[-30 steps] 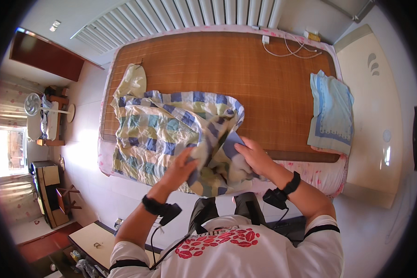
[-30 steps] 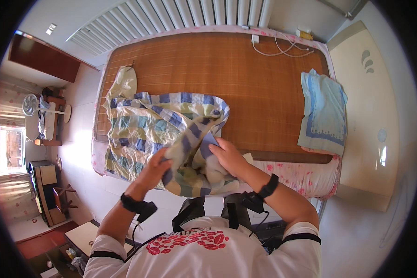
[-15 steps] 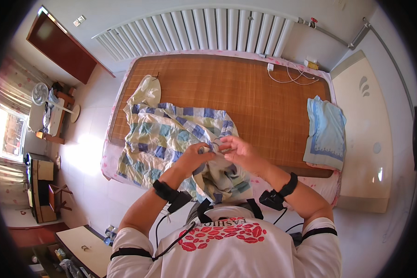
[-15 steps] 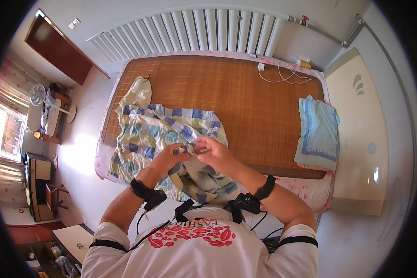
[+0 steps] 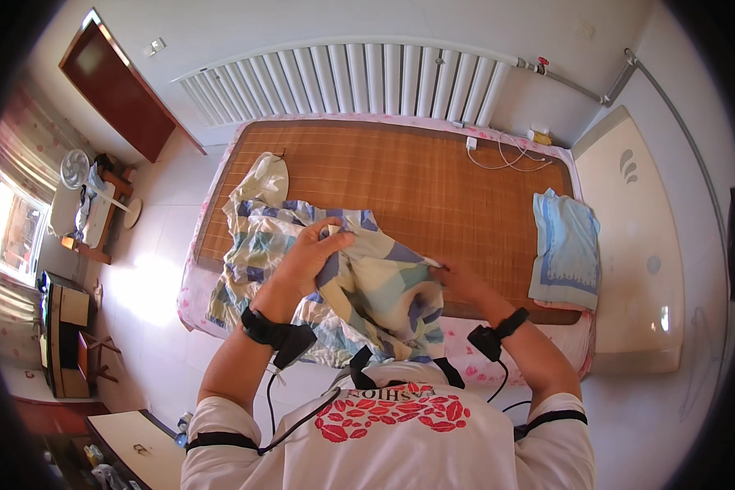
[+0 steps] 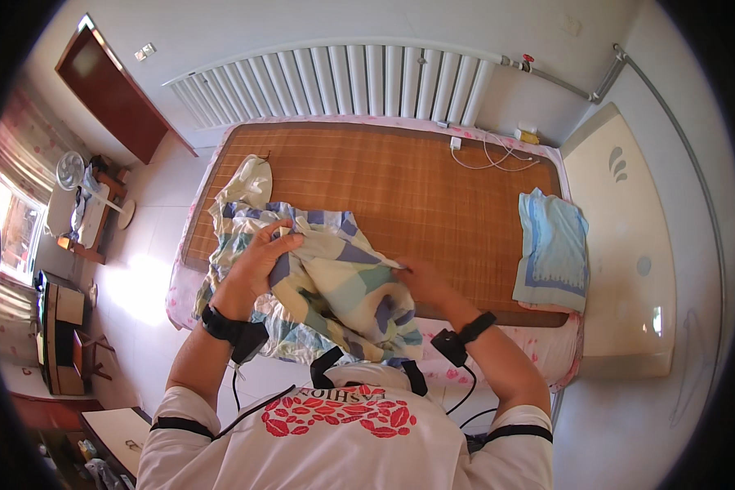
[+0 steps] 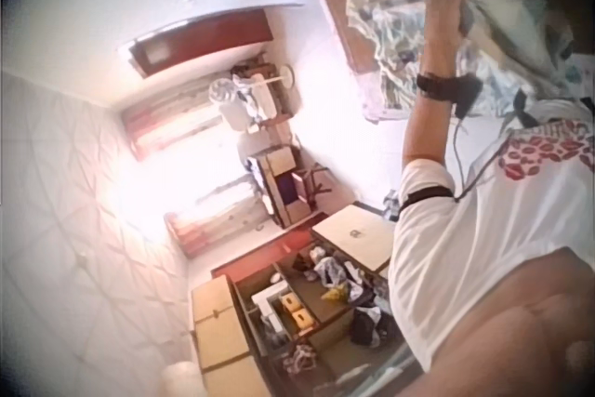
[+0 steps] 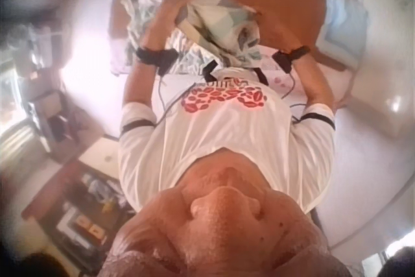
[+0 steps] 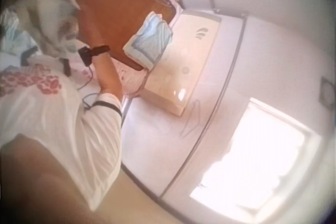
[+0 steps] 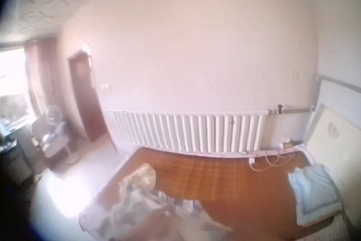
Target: Fold a blanket and a pair of shorts on the bed.
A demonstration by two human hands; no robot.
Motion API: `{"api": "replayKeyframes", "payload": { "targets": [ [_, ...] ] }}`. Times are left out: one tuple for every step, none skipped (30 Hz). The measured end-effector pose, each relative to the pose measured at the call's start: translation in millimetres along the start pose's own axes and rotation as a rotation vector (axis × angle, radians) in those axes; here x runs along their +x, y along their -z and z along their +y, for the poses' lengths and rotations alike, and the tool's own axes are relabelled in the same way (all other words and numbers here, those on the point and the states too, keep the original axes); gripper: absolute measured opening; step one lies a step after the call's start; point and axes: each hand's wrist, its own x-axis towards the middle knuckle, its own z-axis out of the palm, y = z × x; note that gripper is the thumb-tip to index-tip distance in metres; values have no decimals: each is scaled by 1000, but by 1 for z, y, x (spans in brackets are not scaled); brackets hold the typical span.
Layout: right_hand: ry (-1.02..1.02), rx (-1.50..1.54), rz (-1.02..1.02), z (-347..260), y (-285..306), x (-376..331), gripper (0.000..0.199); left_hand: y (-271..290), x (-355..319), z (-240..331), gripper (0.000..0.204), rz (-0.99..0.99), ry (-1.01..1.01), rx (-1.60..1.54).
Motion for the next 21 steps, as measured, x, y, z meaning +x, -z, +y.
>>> {"api": "replayKeyframes", "payload": {
  "targets": [
    [-12,66,-5,8,9,1,21,4,2,-1,26,0,-8,-3],
    [-6,62,-13,1,14,-1,21,10,4,-4,26,21,-30,-18],
    [35,222,46,-15,21,-6,22,17,6,-8,26,44,-52,-34],
    [73,384,106,-32,27,-11,23,26,8,-13,26,54,-59,-38],
    [79,377,101,-46,36,-15,23,32,11,-17,26,66,-56,20],
    [36,483,106,-58,46,-18,23,36,15,-23,26,75,-49,79],
    [-8,588,111,-72,54,-21,24,38,18,-27,26,75,-54,76],
    [22,619,132,-88,59,-26,23,38,20,-33,26,58,-60,63],
    [25,616,128,-104,61,-31,23,40,22,-38,27,45,-68,51],
    [-28,756,140,-119,62,-34,23,44,24,-45,25,-17,-84,29],
    [-85,895,157,-126,61,-36,22,41,23,-47,25,-19,-86,26],
    [-142,979,176,-129,56,-34,21,37,21,-49,24,-8,-56,58],
    [-141,976,174,-125,47,-30,21,34,20,-52,23,5,-27,90],
    [-202,795,121,-116,35,-26,21,31,21,-56,23,-50,-47,122],
    [-259,617,66,-115,25,-23,21,26,20,-58,23,-51,-49,124],
    [-255,618,65,-119,19,-21,21,21,18,-59,24,-54,-20,227],
    [-230,691,8,-124,15,-21,20,13,15,-62,24,-59,10,325],
    [-205,764,-51,-128,10,-20,20,4,12,-62,24,-76,7,279],
    [-206,760,-50,-129,7,-17,20,-1,12,-64,24,-78,6,276],
    [-153,713,-88,-126,4,-13,21,-6,13,-67,24,-110,-4,361],
    [-94,668,-139,-125,-3,-7,24,-8,11,-67,24,-131,-19,451]
  ]
}}
